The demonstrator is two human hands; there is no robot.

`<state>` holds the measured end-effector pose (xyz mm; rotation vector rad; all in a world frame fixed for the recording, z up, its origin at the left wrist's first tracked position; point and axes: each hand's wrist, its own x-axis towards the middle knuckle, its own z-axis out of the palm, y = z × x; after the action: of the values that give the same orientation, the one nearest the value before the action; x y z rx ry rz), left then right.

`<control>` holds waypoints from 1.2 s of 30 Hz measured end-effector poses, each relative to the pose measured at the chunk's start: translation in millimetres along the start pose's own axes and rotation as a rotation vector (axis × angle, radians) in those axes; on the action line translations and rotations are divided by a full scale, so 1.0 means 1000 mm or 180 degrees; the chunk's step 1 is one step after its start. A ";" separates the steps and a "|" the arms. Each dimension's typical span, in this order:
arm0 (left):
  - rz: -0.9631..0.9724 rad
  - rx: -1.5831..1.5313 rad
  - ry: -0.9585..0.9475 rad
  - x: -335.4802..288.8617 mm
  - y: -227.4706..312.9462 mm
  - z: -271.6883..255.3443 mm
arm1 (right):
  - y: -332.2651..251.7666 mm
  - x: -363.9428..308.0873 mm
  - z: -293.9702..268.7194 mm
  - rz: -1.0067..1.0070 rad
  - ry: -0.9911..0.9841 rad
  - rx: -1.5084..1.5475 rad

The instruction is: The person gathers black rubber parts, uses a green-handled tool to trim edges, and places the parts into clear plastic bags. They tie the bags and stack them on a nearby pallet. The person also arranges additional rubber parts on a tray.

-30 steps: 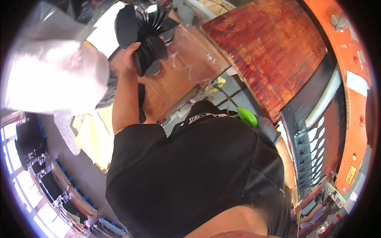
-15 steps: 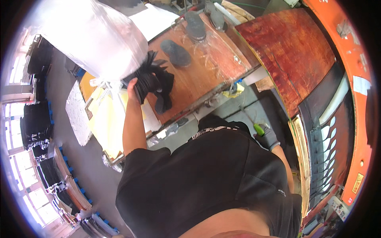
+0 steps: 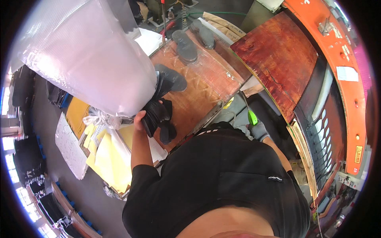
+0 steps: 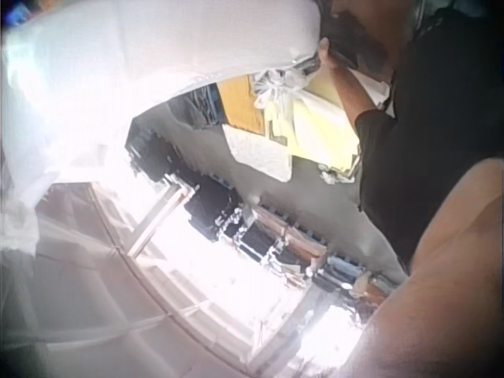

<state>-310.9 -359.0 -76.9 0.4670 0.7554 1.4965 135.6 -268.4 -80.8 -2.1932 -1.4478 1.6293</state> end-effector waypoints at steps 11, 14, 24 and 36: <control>-0.0663 -0.0127 -0.0338 0.006 -0.029 0.008 | -0.115 0.144 0.026 -0.1491 0.0496 -0.0441; -0.0839 -0.0533 -0.0176 -0.016 -0.042 0.022 | -0.144 0.208 0.027 -0.1482 0.0897 -0.0964; -0.1415 0.0679 0.1021 -0.072 -0.069 0.036 | -0.112 0.218 0.040 -0.1844 0.1265 -0.2561; -0.1211 0.3168 -0.1917 0.105 -0.028 0.202 | -0.159 0.056 -0.051 -0.1833 -0.2884 0.4590</control>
<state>-158.6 -222.4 27.2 1.3570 0.9864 0.4783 74.1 -116.8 -14.9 -0.2540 -0.3737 2.2564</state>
